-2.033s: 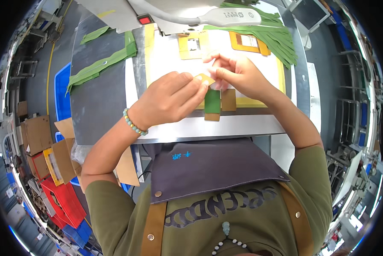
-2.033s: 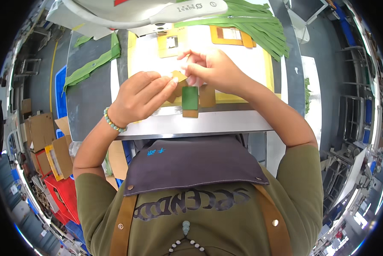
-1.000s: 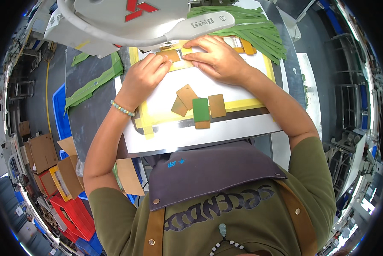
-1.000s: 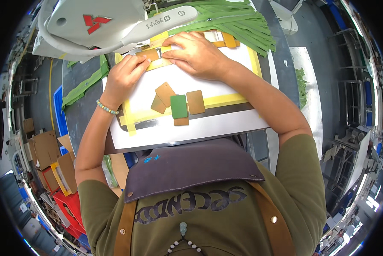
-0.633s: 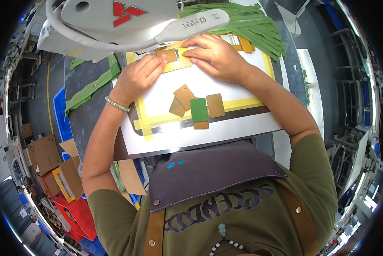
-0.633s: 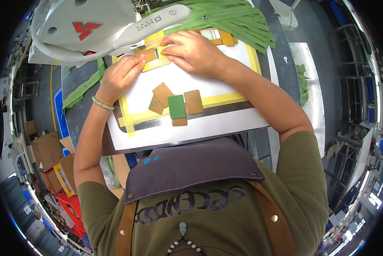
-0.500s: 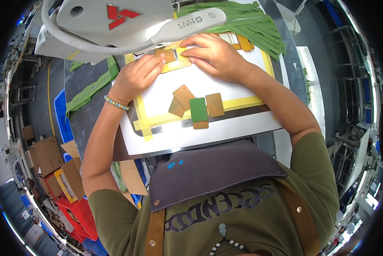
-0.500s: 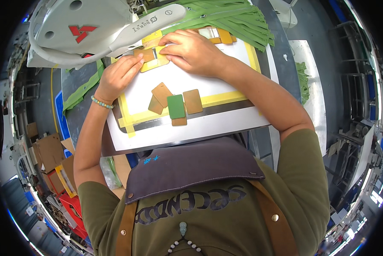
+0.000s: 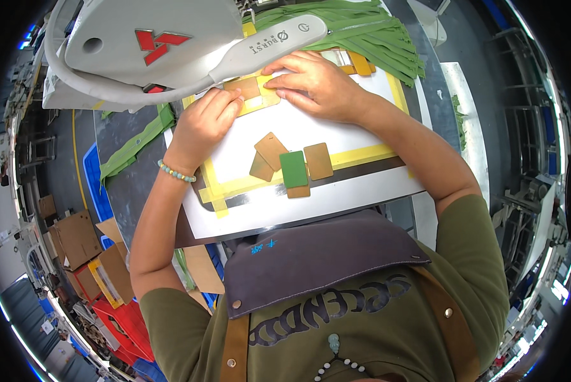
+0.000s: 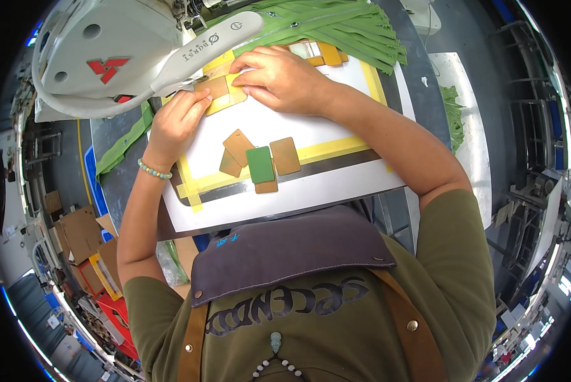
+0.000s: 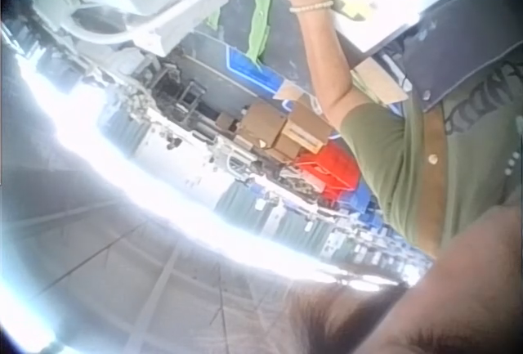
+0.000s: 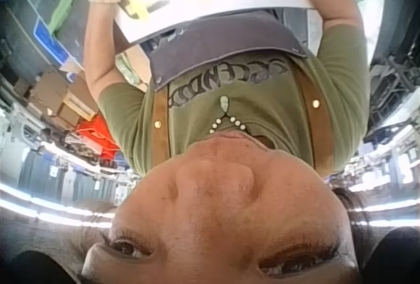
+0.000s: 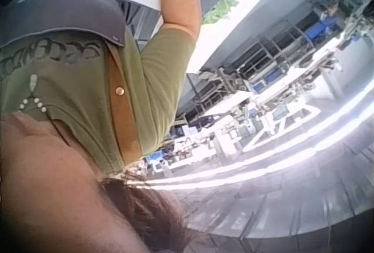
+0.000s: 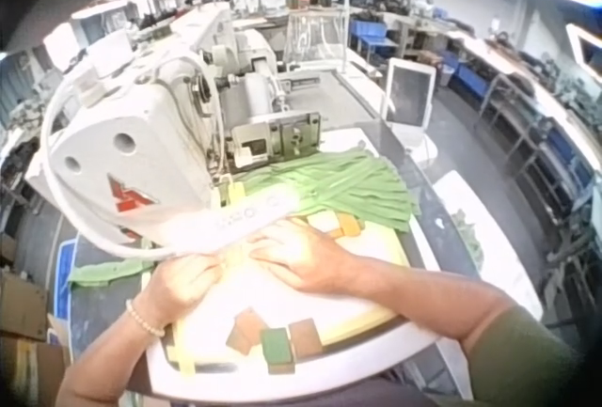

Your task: Sewing small leather pieces and zippers onto a template using an industrial sewing machine.

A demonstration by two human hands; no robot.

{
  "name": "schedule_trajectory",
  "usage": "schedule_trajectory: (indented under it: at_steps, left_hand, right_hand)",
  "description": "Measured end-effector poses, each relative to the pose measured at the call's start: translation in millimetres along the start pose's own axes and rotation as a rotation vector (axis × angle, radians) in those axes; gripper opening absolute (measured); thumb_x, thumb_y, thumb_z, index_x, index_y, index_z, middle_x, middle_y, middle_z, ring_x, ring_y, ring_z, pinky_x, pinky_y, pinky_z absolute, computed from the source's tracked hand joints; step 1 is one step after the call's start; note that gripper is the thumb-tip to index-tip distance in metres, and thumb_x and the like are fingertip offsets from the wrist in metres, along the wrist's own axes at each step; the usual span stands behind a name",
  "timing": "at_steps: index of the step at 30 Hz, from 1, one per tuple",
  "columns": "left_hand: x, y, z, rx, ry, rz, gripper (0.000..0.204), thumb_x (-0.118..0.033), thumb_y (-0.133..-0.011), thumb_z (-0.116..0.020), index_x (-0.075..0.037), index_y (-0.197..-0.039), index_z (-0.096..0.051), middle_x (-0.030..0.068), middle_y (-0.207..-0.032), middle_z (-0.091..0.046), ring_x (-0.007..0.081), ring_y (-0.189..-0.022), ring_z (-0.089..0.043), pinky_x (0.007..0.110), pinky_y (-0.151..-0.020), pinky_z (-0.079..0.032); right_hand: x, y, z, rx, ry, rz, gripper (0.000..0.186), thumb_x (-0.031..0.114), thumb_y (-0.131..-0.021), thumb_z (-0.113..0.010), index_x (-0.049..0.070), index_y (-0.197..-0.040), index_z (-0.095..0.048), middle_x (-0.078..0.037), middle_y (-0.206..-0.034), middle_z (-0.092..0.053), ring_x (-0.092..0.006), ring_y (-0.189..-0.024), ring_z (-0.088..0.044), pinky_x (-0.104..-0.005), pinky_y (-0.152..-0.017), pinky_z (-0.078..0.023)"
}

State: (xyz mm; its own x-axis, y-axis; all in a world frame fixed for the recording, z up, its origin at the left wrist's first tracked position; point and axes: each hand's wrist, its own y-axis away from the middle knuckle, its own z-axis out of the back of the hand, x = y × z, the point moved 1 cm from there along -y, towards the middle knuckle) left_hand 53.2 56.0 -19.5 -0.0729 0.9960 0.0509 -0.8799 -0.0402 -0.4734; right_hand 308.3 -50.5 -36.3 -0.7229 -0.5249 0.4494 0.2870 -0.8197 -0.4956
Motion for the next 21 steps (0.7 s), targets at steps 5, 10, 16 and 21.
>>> schedule_trajectory:
  at_steps: [5,10,16,21]
  left_hand:
    - [-7,-7,0,0.029,-0.110,-0.014,0.022,-0.003,-0.081,-0.076,-0.002,-0.102,-0.071,0.0072,-0.110,-0.075,0.0214,-0.093,-0.070,0.031,-0.076,-0.061]
    - [-11,-16,4,0.081,-0.136,-0.025,0.024,-0.004,-0.078,-0.075,-0.002,-0.101,-0.068,0.0099,-0.118,-0.076,0.0241,-0.095,-0.070,0.034,-0.080,-0.061]
    - [-15,-26,7,0.139,-0.166,-0.035,0.021,-0.003,-0.078,-0.073,-0.003,-0.098,-0.066,0.0085,-0.107,-0.074,0.0235,-0.096,-0.070,0.034,-0.083,-0.062]
    - [-16,-33,8,0.220,-0.181,-0.068,0.018,-0.003,-0.079,-0.073,-0.004,-0.095,-0.063,0.0086,-0.102,-0.072,0.0235,-0.099,-0.070,0.035,-0.087,-0.062]
  right_hand:
    - [-1,-1,0,-0.004,0.048,0.032,0.021,0.014,-0.096,-0.072,0.009,-0.115,-0.080,-0.004,-0.127,-0.071,-0.0258,-0.121,-0.064,-0.0434,-0.106,-0.050]
    - [3,-3,-2,0.002,0.088,0.088,0.029,0.014,-0.097,-0.073,0.009,-0.125,-0.077,-0.005,-0.132,-0.072,-0.0269,-0.123,-0.065,-0.0442,-0.106,-0.050]
    - [2,-4,-5,0.013,0.143,0.159,0.032,0.016,-0.095,-0.075,0.010,-0.126,-0.077,-0.003,-0.133,-0.073,-0.0255,-0.123,-0.065,-0.0433,-0.105,-0.051]
    - [2,-3,-9,-0.009,0.214,0.189,0.034,0.017,-0.093,-0.077,0.010,-0.126,-0.077,-0.004,-0.134,-0.074,-0.0252,-0.123,-0.066,-0.0425,-0.103,-0.053]
